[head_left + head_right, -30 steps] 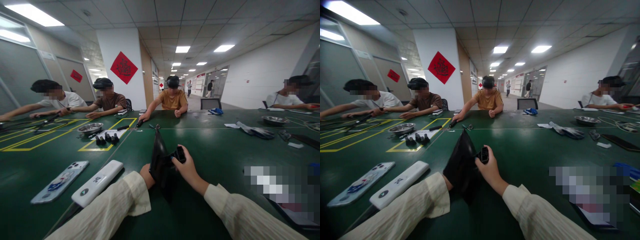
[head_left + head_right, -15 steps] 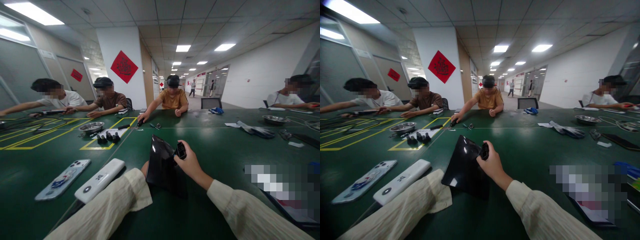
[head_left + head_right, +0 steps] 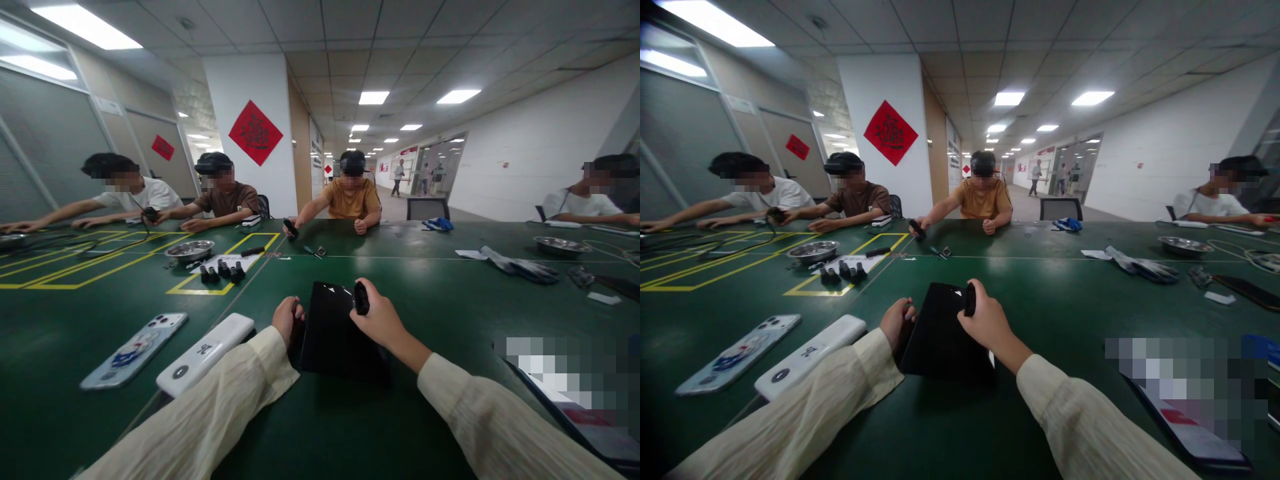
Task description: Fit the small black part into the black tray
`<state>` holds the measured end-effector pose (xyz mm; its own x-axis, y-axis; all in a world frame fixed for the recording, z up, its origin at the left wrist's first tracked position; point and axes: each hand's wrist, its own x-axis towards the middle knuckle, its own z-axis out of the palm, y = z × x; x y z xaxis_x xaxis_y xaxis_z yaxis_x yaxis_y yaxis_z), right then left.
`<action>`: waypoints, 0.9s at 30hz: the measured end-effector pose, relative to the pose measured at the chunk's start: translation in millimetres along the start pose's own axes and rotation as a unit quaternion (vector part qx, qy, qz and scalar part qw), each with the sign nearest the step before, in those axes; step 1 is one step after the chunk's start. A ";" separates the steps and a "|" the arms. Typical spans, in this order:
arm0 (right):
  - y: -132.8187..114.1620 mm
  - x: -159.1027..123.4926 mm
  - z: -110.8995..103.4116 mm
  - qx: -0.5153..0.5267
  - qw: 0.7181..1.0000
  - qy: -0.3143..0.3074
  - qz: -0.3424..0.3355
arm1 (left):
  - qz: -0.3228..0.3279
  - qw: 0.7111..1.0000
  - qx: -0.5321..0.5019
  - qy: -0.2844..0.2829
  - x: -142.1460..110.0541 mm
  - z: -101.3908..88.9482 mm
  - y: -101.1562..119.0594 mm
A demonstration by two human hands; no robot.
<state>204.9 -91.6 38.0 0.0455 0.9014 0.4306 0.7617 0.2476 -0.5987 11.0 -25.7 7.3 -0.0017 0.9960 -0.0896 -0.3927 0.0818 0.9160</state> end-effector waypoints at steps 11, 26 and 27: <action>-5.4 -0.5 17.8 -0.103 0.992 -0.066 -0.037 | -0.013 1.000 -0.023 0.007 -8.2 4.1 5.0; -41.4 -29.4 -2.1 -0.084 0.981 -0.010 -0.177 | 0.013 0.999 0.027 -0.029 -3.8 0.4 -3.8; -46.5 -35.7 1.5 -0.103 0.970 -0.034 -0.218 | 0.018 0.999 0.031 -0.029 -4.3 0.5 -4.6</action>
<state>166.9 -134.7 49.4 -0.3476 0.7494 0.5635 0.8119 0.5411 -0.2189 13.3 -30.3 3.7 0.0384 0.9987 -0.0345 -0.3361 0.0454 0.9407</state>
